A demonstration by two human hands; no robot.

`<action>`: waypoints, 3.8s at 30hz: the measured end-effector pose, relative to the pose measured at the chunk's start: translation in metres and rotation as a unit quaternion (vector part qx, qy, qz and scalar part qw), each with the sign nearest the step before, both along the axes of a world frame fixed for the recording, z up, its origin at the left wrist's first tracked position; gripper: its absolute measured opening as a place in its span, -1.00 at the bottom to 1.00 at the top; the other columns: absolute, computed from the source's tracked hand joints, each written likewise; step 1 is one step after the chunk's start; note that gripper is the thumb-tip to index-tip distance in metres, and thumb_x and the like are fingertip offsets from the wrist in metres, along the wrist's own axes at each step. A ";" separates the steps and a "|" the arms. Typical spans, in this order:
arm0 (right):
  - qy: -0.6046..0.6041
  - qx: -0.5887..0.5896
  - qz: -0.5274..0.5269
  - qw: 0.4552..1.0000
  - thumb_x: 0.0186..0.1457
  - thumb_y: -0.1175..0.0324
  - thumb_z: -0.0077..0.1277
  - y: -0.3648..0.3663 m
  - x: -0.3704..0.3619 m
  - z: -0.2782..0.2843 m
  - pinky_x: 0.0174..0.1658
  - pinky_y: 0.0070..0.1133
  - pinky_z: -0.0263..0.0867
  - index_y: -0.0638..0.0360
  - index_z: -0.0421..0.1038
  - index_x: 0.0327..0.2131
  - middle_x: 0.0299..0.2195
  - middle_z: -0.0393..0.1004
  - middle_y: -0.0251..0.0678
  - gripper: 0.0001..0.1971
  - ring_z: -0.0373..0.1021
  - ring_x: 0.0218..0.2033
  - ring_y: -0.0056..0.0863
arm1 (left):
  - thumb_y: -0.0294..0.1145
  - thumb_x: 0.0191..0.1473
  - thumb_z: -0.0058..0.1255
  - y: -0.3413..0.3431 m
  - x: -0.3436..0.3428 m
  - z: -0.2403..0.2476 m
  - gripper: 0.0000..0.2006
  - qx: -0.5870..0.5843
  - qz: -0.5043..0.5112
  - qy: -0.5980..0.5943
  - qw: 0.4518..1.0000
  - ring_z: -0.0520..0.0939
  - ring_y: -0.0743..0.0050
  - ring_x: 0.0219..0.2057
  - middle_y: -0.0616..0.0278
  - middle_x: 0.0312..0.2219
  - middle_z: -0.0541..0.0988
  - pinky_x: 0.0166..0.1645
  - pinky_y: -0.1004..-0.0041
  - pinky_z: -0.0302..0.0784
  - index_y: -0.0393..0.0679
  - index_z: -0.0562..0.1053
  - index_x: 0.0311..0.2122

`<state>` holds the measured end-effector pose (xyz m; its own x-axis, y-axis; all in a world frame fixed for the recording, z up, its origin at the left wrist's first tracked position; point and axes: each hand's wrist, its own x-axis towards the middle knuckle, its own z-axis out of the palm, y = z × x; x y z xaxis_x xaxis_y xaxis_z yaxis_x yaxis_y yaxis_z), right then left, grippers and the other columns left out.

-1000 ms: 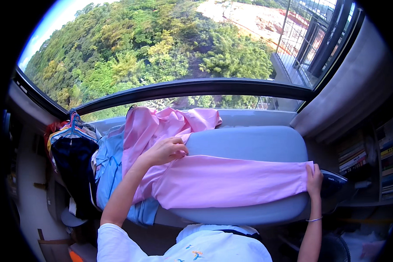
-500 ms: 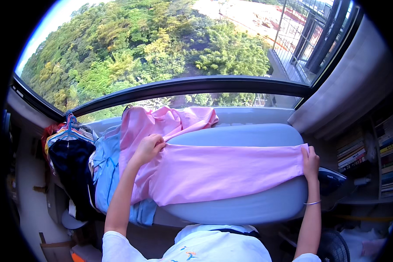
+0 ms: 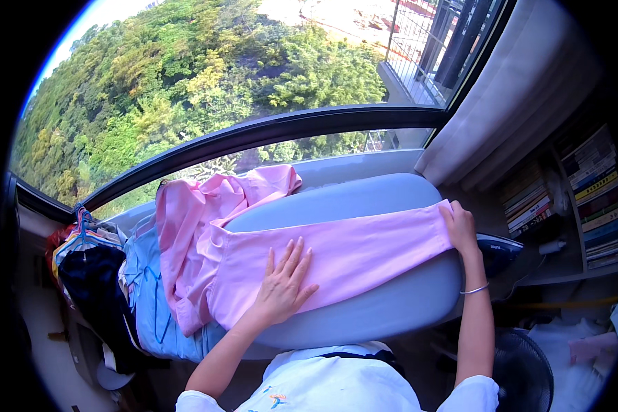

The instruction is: The person irons a pink shirt on an ironing board. They remove the shirt from a hanger, place it on the board, and use an iron to smooth the fabric, focusing on the sleeves and body.

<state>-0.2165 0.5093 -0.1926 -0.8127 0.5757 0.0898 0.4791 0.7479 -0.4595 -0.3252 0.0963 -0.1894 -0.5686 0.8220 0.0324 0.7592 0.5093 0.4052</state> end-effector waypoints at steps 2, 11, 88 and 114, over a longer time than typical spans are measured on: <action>0.002 -0.008 0.024 1.000 0.21 0.16 -0.10 0.000 -0.001 0.004 -0.33 -0.26 0.37 0.30 0.36 -0.38 -0.43 0.49 0.13 -0.67 0.46 -0.35 0.04 | 0.10 0.12 -0.19 -0.015 -0.004 -0.013 -0.28 -0.045 0.011 0.033 0.998 -0.11 0.13 0.34 0.06 0.31 -0.08 0.35 0.01 -0.39 -0.10 0.06 0.29; 0.000 0.027 -0.010 1.000 0.25 0.14 -0.15 0.000 0.006 -0.006 -0.38 -0.25 0.38 0.25 0.33 -0.39 -0.49 0.48 0.11 -0.67 0.46 -0.38 0.04 | 0.33 -0.10 -0.04 -0.102 -0.015 -0.008 -0.10 -0.080 0.110 0.079 0.987 -0.06 0.05 0.33 0.00 0.30 -0.03 0.33 -0.05 -0.33 -0.06 0.14 0.26; 0.296 -0.315 -0.357 0.828 -0.02 0.20 0.24 0.040 0.155 0.007 -0.53 -0.67 0.22 0.19 0.41 -0.56 -0.66 0.37 -0.43 -0.71 0.28 -0.65 -0.66 | 0.31 -0.15 0.01 0.007 0.028 0.004 -0.03 -0.088 0.127 0.056 0.986 -0.18 -0.02 0.34 -0.05 0.31 -0.11 0.32 -0.09 -0.43 -0.09 0.07 0.29; -0.131 -0.065 -0.130 0.981 0.01 -0.22 0.01 -0.002 0.052 0.097 -0.16 -0.37 0.40 0.53 0.48 -0.33 -0.34 0.52 0.10 -0.27 0.51 -0.29 -0.13 | 0.34 -0.12 -0.01 0.001 0.025 0.005 -0.08 -0.043 0.121 0.044 0.991 -0.14 -0.03 0.34 -0.01 0.30 -0.05 0.31 -0.13 -0.40 -0.06 0.15 0.26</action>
<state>-0.1640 0.5069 -0.0961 -0.6220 0.7595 -0.1906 0.7603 0.5275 -0.3792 -0.3002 0.0968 -0.1842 -0.7480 0.6632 0.0258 0.6405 0.7112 0.2898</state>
